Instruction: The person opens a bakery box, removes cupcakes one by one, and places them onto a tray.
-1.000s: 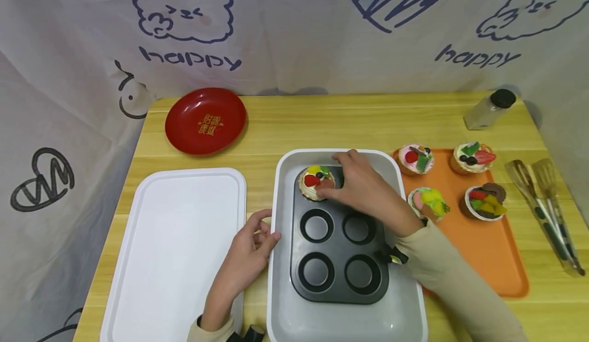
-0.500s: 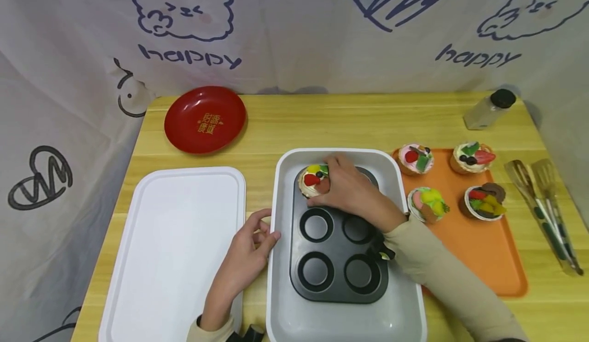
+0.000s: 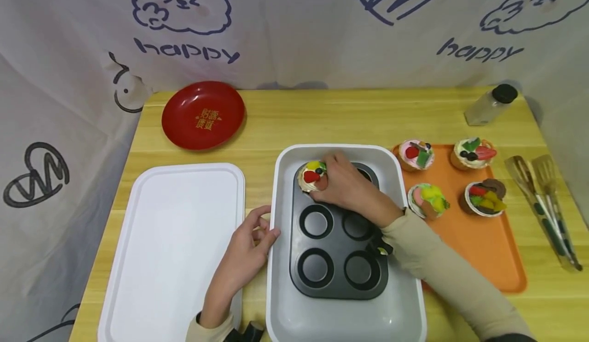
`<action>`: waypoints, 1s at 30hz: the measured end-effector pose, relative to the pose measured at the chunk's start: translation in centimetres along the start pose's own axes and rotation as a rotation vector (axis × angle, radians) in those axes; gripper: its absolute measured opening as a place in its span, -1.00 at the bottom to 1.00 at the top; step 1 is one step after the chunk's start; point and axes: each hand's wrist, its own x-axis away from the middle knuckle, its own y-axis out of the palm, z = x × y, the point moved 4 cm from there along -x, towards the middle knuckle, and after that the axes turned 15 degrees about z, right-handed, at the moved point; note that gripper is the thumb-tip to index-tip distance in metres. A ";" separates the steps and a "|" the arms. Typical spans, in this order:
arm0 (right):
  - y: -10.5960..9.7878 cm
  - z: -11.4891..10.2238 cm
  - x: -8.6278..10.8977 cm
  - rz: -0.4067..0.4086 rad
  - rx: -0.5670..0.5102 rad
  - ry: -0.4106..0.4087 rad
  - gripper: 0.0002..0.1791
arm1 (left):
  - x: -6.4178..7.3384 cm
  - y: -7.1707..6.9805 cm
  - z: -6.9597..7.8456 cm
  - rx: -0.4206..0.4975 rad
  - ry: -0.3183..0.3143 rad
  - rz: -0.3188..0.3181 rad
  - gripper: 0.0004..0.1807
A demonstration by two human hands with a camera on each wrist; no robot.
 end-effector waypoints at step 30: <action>0.3 0.0 -0.4 0.027 -0.006 0.026 -0.15 | -0.1 0.0 0.1 0.020 -0.032 -0.026 -0.51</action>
